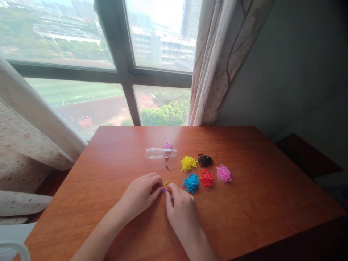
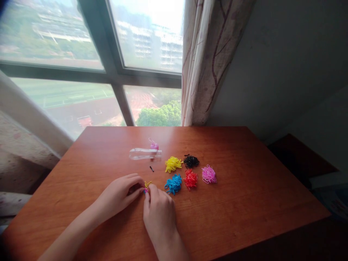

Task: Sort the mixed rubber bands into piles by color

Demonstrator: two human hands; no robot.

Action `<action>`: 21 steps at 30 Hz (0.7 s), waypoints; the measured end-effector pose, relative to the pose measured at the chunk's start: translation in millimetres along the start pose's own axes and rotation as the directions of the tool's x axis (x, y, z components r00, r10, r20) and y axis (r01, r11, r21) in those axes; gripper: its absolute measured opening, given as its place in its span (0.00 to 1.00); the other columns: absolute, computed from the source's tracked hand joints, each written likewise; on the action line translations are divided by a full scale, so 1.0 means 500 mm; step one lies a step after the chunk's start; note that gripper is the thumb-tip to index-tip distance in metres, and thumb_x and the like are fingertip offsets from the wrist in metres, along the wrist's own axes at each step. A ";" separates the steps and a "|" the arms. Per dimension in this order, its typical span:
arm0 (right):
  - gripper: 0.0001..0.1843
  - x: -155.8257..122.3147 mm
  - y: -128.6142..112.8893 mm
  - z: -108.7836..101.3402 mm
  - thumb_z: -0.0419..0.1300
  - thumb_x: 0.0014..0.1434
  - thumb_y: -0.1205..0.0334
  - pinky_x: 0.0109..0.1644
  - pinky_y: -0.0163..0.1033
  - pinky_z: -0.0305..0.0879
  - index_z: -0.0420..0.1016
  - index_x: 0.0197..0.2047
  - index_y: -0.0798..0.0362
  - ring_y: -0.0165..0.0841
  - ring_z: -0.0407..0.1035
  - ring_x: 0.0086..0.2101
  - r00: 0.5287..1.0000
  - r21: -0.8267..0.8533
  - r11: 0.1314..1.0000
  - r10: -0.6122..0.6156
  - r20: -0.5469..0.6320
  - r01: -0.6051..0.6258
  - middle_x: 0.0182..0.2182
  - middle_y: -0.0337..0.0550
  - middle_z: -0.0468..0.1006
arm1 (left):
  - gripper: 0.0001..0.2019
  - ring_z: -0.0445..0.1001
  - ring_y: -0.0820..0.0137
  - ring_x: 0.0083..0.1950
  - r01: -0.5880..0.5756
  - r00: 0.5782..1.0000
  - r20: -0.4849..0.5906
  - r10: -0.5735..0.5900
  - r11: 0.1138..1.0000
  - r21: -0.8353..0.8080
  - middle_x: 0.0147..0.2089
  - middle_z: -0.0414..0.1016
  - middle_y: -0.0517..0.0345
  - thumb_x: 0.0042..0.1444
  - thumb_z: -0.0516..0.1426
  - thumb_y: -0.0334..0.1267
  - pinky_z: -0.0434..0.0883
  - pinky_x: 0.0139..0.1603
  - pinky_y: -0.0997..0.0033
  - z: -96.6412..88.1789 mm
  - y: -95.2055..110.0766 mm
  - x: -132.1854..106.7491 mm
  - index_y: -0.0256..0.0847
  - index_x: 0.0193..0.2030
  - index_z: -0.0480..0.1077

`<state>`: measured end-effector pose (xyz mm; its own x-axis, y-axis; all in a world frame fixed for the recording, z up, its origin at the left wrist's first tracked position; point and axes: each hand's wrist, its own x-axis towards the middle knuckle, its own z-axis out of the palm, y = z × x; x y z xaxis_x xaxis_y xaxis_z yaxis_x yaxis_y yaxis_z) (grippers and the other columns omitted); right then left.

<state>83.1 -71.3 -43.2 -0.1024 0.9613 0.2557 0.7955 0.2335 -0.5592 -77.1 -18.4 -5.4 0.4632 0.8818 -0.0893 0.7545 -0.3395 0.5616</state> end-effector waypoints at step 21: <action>0.11 0.000 0.014 -0.044 0.52 0.67 0.62 0.32 0.34 0.59 0.76 0.38 0.50 0.32 0.72 0.26 0.992 0.121 0.992 0.060 -0.113 -0.047 0.26 0.38 0.78 | 0.08 0.68 0.73 0.32 -0.028 0.998 -0.060 0.024 0.997 -0.067 0.35 0.71 0.60 0.62 0.51 0.36 0.63 0.34 0.75 -0.002 -0.012 -0.005 0.42 0.38 0.71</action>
<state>101.5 -73.0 -29.7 0.0138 0.9511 0.3086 0.7215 0.2041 -0.6616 -83.5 -18.0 -7.7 0.4522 0.8915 -0.0265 0.7087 -0.3411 0.6175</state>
